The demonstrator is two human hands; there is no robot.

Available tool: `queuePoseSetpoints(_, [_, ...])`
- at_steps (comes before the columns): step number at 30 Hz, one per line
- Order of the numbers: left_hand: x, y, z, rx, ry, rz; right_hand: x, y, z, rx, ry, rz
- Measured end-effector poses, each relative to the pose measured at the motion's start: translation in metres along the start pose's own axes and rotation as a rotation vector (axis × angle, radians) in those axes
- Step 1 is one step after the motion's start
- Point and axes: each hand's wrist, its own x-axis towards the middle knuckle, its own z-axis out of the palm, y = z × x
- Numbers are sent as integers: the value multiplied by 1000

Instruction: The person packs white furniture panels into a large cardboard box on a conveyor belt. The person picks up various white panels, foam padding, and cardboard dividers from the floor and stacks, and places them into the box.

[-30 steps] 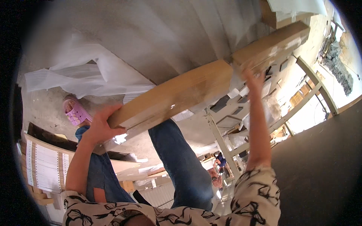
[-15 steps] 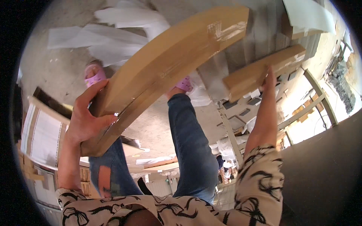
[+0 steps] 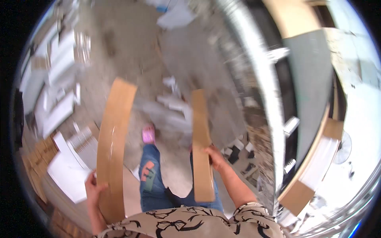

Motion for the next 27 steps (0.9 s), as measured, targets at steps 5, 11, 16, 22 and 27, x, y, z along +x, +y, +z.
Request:
queuePoseSetpoints(5, [-97,28,-74,-252,175,250,-178,-108,77,-266,-292,-271])
queuePoseSetpoints(11, [-148,172,-66,-303,170,484,-345,-126,78,-338,-386,-830])
queuePoseSetpoints(16, [-159,259,-16,-249,-73,697,-465,-93,9,-68,158,-1064])
queuePoseSetpoints(22, [-190,300,66,-251,-331,775,-579,-2,-112,246,846,-1111])
queuePoseSetpoints(27, [-236,281,166,-304,-481,755,-652,65,-256,133,1332,-1042])
